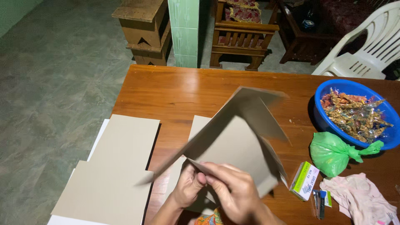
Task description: The person picks up flat cardboard sheets from a stack and folds them along pre-scored lines to form rectangular boxes.
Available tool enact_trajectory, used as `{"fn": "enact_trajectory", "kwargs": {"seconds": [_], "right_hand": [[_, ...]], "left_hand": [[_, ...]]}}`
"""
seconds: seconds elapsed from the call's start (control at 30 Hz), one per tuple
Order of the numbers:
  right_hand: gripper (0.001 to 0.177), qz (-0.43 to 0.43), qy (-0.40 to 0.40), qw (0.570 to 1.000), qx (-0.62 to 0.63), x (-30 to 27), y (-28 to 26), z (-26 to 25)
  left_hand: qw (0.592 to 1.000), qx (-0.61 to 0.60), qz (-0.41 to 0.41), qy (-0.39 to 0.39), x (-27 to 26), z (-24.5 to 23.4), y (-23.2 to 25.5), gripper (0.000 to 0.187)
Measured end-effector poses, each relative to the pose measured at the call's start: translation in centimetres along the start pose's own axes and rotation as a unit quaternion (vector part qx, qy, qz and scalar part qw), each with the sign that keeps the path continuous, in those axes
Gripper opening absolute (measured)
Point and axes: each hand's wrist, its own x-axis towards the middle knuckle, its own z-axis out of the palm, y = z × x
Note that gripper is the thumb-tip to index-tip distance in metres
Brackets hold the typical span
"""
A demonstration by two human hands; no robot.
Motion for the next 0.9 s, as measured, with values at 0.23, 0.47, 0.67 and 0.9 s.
{"fn": "enact_trajectory", "kwargs": {"seconds": [0.23,0.47,0.67,0.9], "right_hand": [[0.037,-0.006,0.186,0.971,-0.15,1.0,1.2,0.1],[0.059,-0.219,0.084,0.933,-0.272,-0.2,1.4,1.0],[0.043,-0.217,0.087,0.939,-0.254,-1.2,2.6,1.5],[0.018,0.019,0.039,0.993,-0.11,-1.2,2.9,1.3]], "left_hand": [[0.901,0.404,-0.09,0.133,0.0,-0.7,-2.3,0.052],[0.887,-0.361,0.029,0.286,3.3,2.2,9.6,0.052],[0.905,-0.377,0.1,0.171,1.9,1.9,7.4,0.046],[0.949,-0.24,0.034,0.202,1.1,1.8,5.0,0.04]]}}
